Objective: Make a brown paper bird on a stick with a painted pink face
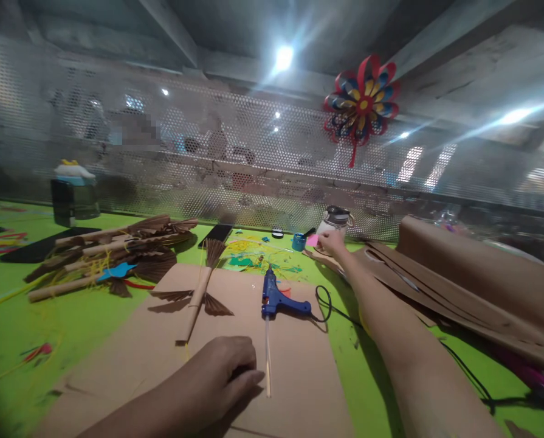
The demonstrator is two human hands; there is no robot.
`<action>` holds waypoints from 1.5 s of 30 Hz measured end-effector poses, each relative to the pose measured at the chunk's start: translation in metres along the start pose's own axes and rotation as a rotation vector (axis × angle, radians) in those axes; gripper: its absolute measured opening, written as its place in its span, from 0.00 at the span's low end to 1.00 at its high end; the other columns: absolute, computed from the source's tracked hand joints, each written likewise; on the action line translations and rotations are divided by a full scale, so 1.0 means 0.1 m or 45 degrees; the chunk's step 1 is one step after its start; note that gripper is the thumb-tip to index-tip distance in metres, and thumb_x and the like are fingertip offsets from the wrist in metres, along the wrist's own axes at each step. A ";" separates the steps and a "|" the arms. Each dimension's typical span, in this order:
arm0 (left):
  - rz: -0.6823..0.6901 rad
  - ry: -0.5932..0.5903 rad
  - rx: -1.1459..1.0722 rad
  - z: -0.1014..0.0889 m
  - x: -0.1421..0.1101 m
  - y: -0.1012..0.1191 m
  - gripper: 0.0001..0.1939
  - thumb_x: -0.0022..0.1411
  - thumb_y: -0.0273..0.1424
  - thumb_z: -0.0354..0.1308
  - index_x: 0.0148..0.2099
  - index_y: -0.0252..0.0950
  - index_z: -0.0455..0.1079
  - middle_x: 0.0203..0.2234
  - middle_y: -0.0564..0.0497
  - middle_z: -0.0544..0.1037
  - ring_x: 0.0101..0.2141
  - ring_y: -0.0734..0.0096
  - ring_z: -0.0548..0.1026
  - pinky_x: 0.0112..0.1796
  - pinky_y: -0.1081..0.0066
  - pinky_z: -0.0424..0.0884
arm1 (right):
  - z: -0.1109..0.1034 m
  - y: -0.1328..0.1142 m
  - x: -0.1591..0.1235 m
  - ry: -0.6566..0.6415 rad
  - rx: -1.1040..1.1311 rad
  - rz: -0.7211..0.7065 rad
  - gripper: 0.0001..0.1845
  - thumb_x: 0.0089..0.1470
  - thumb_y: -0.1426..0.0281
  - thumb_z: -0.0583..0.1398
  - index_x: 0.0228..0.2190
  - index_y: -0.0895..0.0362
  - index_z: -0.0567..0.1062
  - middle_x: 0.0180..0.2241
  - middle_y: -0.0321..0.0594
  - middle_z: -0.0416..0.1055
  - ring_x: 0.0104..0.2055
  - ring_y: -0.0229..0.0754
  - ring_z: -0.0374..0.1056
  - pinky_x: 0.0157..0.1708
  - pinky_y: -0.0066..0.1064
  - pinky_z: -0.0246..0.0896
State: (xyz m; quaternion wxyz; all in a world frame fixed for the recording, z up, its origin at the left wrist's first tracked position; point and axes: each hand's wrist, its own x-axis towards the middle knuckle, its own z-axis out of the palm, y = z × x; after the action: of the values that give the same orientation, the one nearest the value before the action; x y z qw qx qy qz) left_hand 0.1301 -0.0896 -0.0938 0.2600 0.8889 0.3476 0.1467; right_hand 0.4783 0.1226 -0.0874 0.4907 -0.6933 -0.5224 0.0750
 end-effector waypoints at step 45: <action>-0.156 -0.003 -1.346 -0.03 0.14 0.01 0.12 0.58 0.38 0.56 0.36 0.34 0.62 0.21 0.46 0.75 0.20 0.60 0.76 0.18 0.64 0.71 | -0.31 -1.28 -2.59 -0.647 0.675 -0.071 0.22 0.42 0.58 0.64 0.12 0.59 0.66 0.13 0.32 0.58 0.17 0.32 0.52 0.19 0.26 0.48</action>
State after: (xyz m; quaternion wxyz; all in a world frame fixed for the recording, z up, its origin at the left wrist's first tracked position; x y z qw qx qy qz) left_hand 0.1392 -0.0790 -0.0892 0.6809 0.6148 0.2773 0.2855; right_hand 0.2989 -0.1062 -0.0803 0.5098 -0.4870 -0.6086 0.3641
